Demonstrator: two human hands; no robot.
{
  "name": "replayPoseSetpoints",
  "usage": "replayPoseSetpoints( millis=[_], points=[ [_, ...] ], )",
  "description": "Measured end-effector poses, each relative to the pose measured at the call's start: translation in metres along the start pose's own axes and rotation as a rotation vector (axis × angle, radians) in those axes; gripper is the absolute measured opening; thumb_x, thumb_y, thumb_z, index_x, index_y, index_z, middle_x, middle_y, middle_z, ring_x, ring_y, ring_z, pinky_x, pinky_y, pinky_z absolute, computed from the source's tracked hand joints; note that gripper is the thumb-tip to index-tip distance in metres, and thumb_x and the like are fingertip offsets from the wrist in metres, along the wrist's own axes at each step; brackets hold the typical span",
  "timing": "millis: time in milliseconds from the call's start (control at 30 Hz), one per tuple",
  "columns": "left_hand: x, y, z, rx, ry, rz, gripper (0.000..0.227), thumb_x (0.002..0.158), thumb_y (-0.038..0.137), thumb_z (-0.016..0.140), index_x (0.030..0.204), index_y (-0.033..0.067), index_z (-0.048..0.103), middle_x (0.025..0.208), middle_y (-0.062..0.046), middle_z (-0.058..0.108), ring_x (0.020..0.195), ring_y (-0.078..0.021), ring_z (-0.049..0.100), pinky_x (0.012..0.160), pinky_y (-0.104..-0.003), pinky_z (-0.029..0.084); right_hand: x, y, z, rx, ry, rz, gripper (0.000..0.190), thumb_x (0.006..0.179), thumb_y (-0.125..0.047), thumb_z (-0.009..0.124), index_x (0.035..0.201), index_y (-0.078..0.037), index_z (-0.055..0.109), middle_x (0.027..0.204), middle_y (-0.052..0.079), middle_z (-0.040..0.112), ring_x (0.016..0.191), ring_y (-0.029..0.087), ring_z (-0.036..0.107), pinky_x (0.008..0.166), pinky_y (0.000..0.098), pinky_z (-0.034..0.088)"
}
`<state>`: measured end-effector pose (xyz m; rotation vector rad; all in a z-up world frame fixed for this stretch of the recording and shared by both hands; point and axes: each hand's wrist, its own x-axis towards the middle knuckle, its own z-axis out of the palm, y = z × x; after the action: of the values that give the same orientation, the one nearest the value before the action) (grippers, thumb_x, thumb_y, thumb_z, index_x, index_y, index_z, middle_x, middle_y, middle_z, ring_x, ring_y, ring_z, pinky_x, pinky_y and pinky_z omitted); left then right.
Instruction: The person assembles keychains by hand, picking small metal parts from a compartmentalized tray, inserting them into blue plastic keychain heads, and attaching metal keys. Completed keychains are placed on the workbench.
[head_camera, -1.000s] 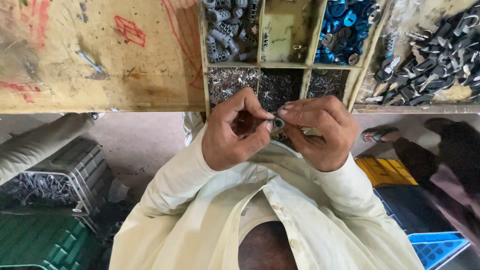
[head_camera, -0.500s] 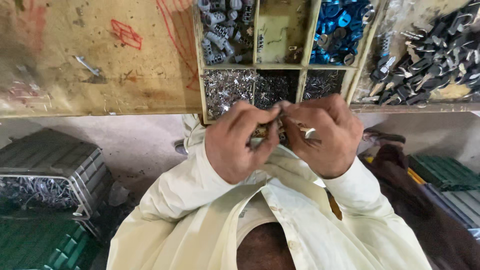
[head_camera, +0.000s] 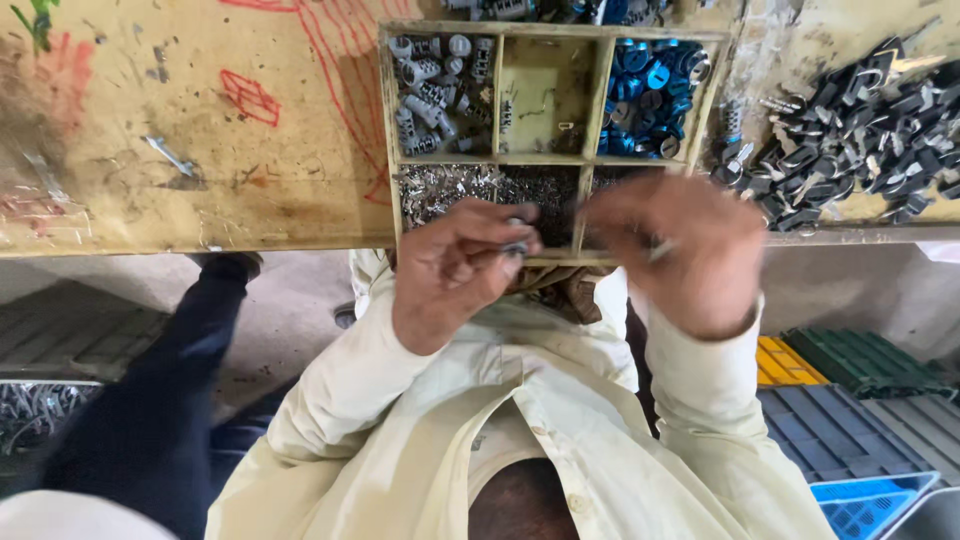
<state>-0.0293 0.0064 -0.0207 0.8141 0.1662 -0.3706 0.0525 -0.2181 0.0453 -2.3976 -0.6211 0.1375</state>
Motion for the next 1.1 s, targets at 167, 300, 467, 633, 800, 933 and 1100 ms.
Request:
replayPoseSetpoints(
  millis=[167, 300, 467, 633, 800, 933, 1100],
  points=[
    [0.002, 0.015, 0.011, 0.337, -0.018, 0.074, 0.025, 0.096, -0.004, 0.071, 0.120, 0.0043, 0.072, 0.134, -0.013, 0.061, 0.126, -0.0209, 0.067, 0.115, -0.036, 0.057, 0.034, 0.025, 0.018, -0.436, 0.217, 0.073, 0.024, 0.089, -0.014, 0.092, 0.106, -0.011, 0.075, 0.091, 0.010, 0.074, 0.074, 0.024, 0.070, 0.060, 0.0343, 0.055],
    [0.008, 0.026, 0.021, 0.643, -0.015, 0.129, 0.031, 0.085, -0.002, 0.079, 0.115, 0.0068, 0.077, 0.124, -0.014, 0.073, 0.119, -0.0211, 0.070, 0.102, -0.032, 0.062, 0.024, 0.039, 0.022, -0.305, 0.140, 0.157, 0.017, 0.101, -0.015, 0.088, 0.107, -0.009, 0.072, 0.101, 0.006, 0.075, 0.077, 0.017, 0.071, 0.066, 0.0307, 0.055],
    [0.017, 0.030, 0.025, 0.694, -0.041, 0.160, 0.032, 0.086, 0.000, 0.080, 0.117, 0.0074, 0.077, 0.121, -0.013, 0.076, 0.119, -0.0211, 0.070, 0.103, -0.032, 0.060, 0.000, 0.045, 0.010, -0.197, 0.144, 0.061, 0.019, 0.097, -0.004, 0.084, 0.107, -0.006, 0.068, 0.101, 0.011, 0.073, 0.082, 0.023, 0.071, 0.070, 0.0341, 0.057],
    [0.021, 0.026, 0.023, 0.397, -0.088, -0.039, 0.039, 0.098, 0.007, 0.074, 0.136, 0.0044, 0.065, 0.126, -0.009, 0.066, 0.116, -0.0152, 0.072, 0.106, -0.031, 0.060, -0.025, 0.031, 0.010, 0.728, 0.089, 0.413, 0.017, 0.101, 0.004, 0.074, 0.109, -0.003, 0.062, 0.103, 0.008, 0.071, 0.085, 0.008, 0.068, 0.072, 0.0237, 0.055],
    [0.027, 0.016, 0.011, 0.045, -0.216, -0.320, 0.034, 0.104, 0.006, 0.070, 0.136, -0.0042, 0.062, 0.126, -0.010, 0.071, 0.119, -0.0168, 0.068, 0.106, -0.033, 0.056, -0.062, 0.013, 0.033, 1.112, 0.073, 0.545, 0.030, 0.095, 0.006, 0.073, 0.121, -0.002, 0.059, 0.107, 0.005, 0.069, 0.097, 0.008, 0.066, 0.086, 0.0223, 0.054],
    [0.024, 0.018, 0.006, 0.038, -0.216, -0.270, 0.028, 0.105, 0.004, 0.068, 0.132, -0.0027, 0.063, 0.127, -0.011, 0.071, 0.121, -0.0179, 0.069, 0.110, -0.033, 0.055, -0.065, 0.009, 0.041, 0.987, 0.092, 0.479, 0.028, 0.095, 0.008, 0.073, 0.119, 0.000, 0.063, 0.108, 0.006, 0.070, 0.093, 0.009, 0.066, 0.082, 0.0226, 0.053],
    [0.019, 0.027, 0.015, 0.409, -0.143, -0.047, 0.025, 0.102, 0.006, 0.071, 0.126, 0.0043, 0.070, 0.131, -0.012, 0.064, 0.120, -0.0189, 0.071, 0.108, -0.032, 0.059, -0.051, 0.004, 0.033, 0.919, 0.024, 0.480, 0.023, 0.093, 0.006, 0.076, 0.113, -0.001, 0.066, 0.104, 0.007, 0.071, 0.079, 0.006, 0.066, 0.069, 0.0212, 0.052]
  ],
)
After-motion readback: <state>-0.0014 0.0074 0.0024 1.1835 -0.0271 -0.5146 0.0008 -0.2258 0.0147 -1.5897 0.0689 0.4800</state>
